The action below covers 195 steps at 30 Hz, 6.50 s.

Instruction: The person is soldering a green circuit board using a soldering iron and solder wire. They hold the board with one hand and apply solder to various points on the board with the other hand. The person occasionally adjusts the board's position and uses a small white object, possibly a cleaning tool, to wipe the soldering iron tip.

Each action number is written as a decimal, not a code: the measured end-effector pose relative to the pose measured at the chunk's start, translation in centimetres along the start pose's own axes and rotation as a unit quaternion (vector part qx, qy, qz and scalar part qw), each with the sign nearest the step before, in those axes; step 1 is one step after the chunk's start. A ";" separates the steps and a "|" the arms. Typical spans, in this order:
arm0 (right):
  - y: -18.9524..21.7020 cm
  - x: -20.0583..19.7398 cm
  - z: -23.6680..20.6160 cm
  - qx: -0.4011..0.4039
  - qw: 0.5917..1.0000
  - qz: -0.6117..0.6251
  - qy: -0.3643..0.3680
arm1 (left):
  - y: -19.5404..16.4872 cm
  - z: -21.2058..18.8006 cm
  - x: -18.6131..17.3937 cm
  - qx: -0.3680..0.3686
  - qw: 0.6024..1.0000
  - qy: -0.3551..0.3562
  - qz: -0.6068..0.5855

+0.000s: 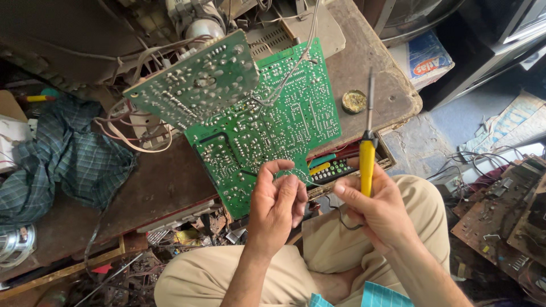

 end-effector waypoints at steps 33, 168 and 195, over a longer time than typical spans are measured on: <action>0.0 0.2 -0.3 -0.092 0.993 -0.074 -0.021 | 0.2 -1.7 2.9 0.067 0.956 0.001 0.285; 8.6 -15.2 7.2 -0.372 0.535 -0.742 -0.157 | -6.3 9.2 0.4 0.434 0.671 0.021 0.600; 2.0 -1.2 9.7 -0.151 0.985 -0.078 0.041 | -6.3 8.8 -0.2 0.434 0.689 0.030 0.580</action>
Point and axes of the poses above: each hand's wrist, its own z-axis towards the middle knuckle, its own x-axis out of the palm, y = z × x, the point moved 4 cm from there along z, towards the middle knuckle, and after that the axes turned 6 degrees about -z, right-handed, at the moved point
